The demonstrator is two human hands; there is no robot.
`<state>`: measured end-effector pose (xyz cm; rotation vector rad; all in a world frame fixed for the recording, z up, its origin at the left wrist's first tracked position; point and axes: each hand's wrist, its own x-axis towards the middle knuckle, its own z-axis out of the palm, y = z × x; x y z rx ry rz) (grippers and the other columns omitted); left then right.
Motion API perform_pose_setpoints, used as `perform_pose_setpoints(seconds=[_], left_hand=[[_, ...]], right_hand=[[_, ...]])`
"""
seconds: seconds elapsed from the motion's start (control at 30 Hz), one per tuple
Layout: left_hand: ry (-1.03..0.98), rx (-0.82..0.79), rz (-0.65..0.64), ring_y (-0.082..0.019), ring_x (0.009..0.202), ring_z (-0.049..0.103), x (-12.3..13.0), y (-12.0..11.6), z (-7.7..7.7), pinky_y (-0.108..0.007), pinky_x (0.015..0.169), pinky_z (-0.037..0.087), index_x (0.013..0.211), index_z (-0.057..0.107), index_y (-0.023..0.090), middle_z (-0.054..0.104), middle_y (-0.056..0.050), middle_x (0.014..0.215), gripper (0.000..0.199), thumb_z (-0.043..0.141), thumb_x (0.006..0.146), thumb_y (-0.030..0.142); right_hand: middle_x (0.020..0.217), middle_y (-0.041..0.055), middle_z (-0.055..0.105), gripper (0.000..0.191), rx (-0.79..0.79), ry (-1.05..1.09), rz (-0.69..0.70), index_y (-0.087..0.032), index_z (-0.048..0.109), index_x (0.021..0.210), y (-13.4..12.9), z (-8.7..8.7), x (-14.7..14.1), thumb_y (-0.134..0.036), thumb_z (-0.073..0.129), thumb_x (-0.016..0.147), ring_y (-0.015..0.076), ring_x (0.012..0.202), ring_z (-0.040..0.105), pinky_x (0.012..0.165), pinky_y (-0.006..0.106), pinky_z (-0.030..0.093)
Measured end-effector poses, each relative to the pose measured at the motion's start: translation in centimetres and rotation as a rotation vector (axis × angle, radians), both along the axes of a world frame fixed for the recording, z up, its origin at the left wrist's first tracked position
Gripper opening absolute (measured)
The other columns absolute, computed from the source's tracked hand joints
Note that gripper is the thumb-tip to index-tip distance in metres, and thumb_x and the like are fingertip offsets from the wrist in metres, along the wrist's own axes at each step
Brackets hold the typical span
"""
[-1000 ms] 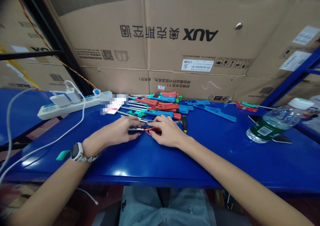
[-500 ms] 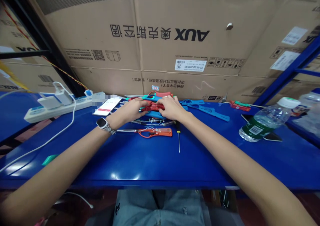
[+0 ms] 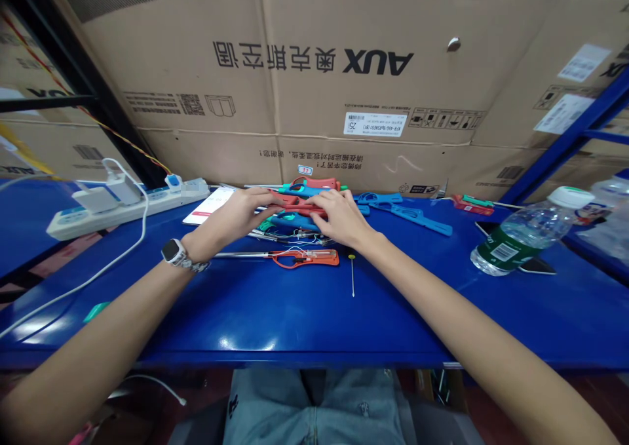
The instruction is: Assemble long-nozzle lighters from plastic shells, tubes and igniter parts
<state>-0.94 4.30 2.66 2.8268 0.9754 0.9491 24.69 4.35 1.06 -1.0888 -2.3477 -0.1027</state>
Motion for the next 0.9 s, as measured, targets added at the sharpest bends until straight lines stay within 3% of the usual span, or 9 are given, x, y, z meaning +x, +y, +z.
perform_pose_setpoints(seconds=[0.17,0.27,0.37,0.5,0.7,0.9], left_hand=[[-0.162,0.017,0.020,-0.021,0.103,0.071,-0.4,-1.9,-0.2,-0.038,0.093,0.057,0.123,0.065,0.019,0.074,-0.008,0.113,0.026,0.061,0.099,0.028],[-0.281,0.109,0.086,-0.019,0.090,0.068,-0.4,-3.0,-0.8,-0.033,0.082,0.057,0.110,0.063,0.017,0.071,-0.006,0.099,0.016,0.064,0.097,0.028],[-0.171,0.027,-0.051,-0.018,0.090,0.067,0.0,-3.8,-1.7,-0.033,0.082,0.057,0.102,0.064,0.018,0.070,-0.005,0.097,0.010,0.060,0.101,0.028],[0.080,-0.099,-0.203,-0.023,0.110,0.066,0.6,-4.0,-3.0,-0.039,0.096,0.056,0.125,0.067,0.020,0.070,-0.010,0.118,0.025,0.055,0.105,0.027],[0.252,-0.072,-0.176,-0.022,0.104,0.065,0.8,-3.6,-3.9,-0.036,0.091,0.056,0.126,0.070,0.019,0.068,-0.011,0.111,0.034,0.041,0.109,0.020],[0.224,-0.147,-0.157,-0.021,0.101,0.064,0.8,-3.7,-4.2,-0.035,0.091,0.055,0.125,0.071,0.020,0.065,-0.010,0.112,0.034,0.044,0.106,0.015]], right_hand=[[0.118,0.0093,0.076,0.034,-0.028,-0.001,0.002,-0.021,0.068,0.126,-1.8,-0.3,0.3,-0.021,0.056,0.094,0.0287,0.099,0.070,0.086,0.044,0.048],[0.112,0.0075,0.078,0.045,-0.113,0.052,-0.049,-0.025,0.062,0.138,-2.9,-0.5,0.8,-0.026,0.059,0.093,0.0281,0.090,0.072,0.076,0.039,0.051],[0.105,0.0040,0.079,0.051,-0.163,0.098,-0.075,-0.031,0.056,0.145,-3.4,-0.6,1.2,-0.033,0.061,0.094,0.0274,0.083,0.073,0.070,0.037,0.052],[0.119,0.0059,0.077,0.049,-0.190,0.130,-0.026,-0.030,0.057,0.145,-3.5,-1.2,1.6,-0.040,0.060,0.097,0.0289,0.095,0.074,0.078,0.039,0.055],[0.124,0.0093,0.075,0.045,-0.148,-0.042,-0.094,-0.030,0.062,0.142,-3.1,-1.6,1.8,-0.040,0.060,0.099,0.0313,0.106,0.070,0.082,0.040,0.053],[0.118,0.0151,0.064,0.048,-0.056,-0.242,-0.075,-0.025,0.058,0.147,-2.0,-1.6,1.6,-0.041,0.054,0.102,0.0304,0.101,0.060,0.085,0.043,0.044]])
